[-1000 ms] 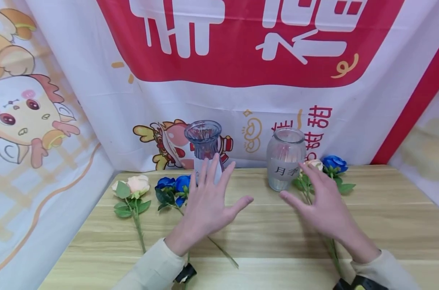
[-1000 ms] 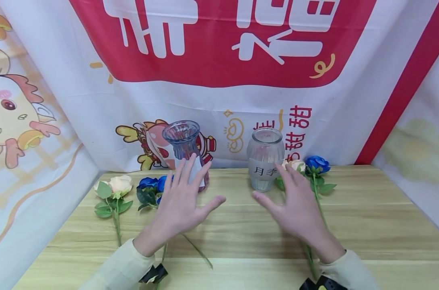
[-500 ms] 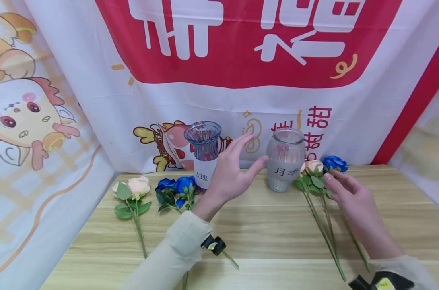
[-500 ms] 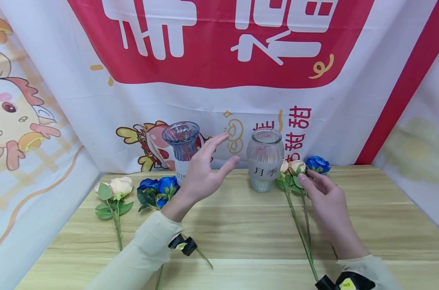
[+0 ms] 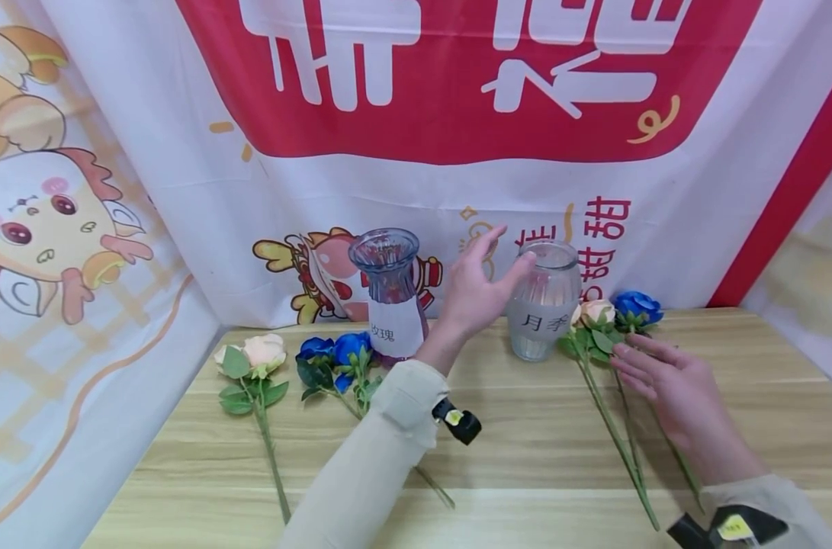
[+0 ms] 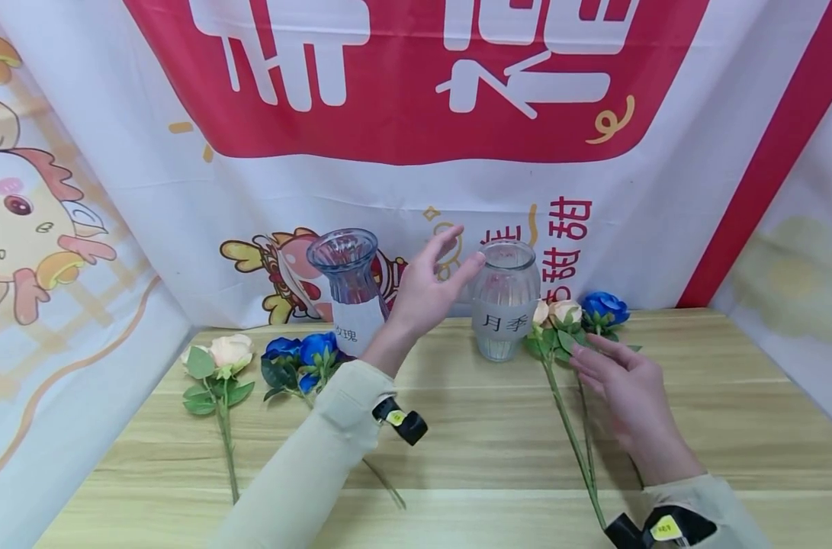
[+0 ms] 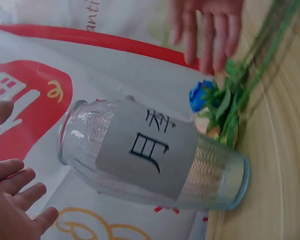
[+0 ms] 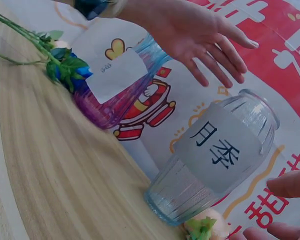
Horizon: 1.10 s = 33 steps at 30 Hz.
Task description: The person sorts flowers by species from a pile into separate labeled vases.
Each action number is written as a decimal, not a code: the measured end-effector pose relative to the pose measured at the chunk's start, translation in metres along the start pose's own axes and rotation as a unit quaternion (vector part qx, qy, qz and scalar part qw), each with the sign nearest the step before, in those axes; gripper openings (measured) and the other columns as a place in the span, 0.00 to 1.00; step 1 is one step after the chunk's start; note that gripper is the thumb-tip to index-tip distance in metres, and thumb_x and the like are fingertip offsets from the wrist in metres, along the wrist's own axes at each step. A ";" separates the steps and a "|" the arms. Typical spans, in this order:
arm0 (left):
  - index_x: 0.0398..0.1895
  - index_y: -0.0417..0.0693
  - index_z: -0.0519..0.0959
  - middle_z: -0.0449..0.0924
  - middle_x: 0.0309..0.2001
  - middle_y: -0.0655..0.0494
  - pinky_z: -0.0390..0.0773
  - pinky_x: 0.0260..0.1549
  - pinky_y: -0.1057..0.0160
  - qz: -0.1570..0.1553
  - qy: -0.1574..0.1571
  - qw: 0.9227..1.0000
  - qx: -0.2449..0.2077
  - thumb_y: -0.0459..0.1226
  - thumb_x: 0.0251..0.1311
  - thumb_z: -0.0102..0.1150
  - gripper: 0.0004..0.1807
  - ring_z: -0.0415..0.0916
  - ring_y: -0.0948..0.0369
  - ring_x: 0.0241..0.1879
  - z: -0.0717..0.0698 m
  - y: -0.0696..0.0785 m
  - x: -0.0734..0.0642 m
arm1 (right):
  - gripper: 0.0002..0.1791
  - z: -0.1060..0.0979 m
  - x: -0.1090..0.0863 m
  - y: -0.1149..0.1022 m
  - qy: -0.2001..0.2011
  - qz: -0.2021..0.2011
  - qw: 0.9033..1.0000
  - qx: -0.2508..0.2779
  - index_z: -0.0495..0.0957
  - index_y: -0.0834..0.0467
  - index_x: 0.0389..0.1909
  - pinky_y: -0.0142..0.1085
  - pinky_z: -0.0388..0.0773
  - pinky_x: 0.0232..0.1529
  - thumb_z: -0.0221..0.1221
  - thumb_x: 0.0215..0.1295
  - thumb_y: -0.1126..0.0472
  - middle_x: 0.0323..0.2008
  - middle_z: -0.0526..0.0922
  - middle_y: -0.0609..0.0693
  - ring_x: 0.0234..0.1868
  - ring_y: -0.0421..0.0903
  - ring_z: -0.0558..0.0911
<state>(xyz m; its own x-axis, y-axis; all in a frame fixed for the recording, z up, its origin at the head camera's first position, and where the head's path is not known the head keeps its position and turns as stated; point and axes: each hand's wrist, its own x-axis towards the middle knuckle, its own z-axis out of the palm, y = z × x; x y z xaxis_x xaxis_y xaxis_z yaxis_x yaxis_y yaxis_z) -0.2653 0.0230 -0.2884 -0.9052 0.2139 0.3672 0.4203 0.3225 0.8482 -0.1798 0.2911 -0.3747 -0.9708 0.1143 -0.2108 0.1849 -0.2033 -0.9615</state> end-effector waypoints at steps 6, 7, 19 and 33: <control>0.81 0.71 0.63 0.65 0.81 0.62 0.68 0.76 0.38 -0.041 -0.017 0.998 -0.036 0.61 0.68 0.64 0.40 0.62 0.57 0.81 0.017 0.001 0.016 | 0.57 -0.001 0.003 0.007 -0.003 0.015 0.998 -0.066 0.47 0.62 0.85 0.27 0.86 0.51 0.72 0.68 0.48 0.40 0.86 0.25 0.45 0.26 0.87; 0.82 0.72 0.63 0.65 0.81 0.63 0.67 0.76 0.37 -0.044 -0.020 0.998 -0.035 0.61 0.68 0.64 0.40 0.62 0.57 0.81 0.020 0.001 0.018 | 0.57 -0.001 0.004 0.008 -0.004 0.017 0.997 -0.074 0.47 0.62 0.85 0.27 0.86 0.52 0.71 0.68 0.49 0.40 0.86 0.24 0.45 0.26 0.87; 0.81 0.71 0.65 0.68 0.79 0.62 0.70 0.74 0.40 -0.052 -0.029 0.998 0.009 0.59 0.70 0.63 0.38 0.65 0.55 0.79 0.043 -0.010 0.025 | 0.48 0.002 0.009 0.020 0.035 0.062 0.986 -0.148 0.55 0.57 0.84 0.29 0.87 0.53 0.70 0.70 0.52 0.70 0.80 0.52 0.42 0.25 0.86; 0.82 0.62 0.62 0.66 0.80 0.59 0.68 0.77 0.44 -0.064 -0.014 0.995 -0.071 0.54 0.72 0.63 0.39 0.64 0.54 0.80 0.055 -0.015 0.025 | 0.47 0.008 0.012 0.030 0.061 0.072 0.974 -0.206 0.59 0.53 0.83 0.51 0.70 0.77 0.72 0.68 0.55 0.71 0.78 0.52 0.53 0.30 0.85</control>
<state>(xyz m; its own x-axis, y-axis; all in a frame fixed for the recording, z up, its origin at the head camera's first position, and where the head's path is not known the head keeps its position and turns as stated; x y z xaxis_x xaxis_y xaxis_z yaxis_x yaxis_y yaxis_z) -0.2908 0.0744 -0.3130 -0.9478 0.2056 0.2436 0.2868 0.2165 0.9332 -0.1869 0.2783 -0.4041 -0.9099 0.2323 -0.3437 0.3872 0.1784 -0.9046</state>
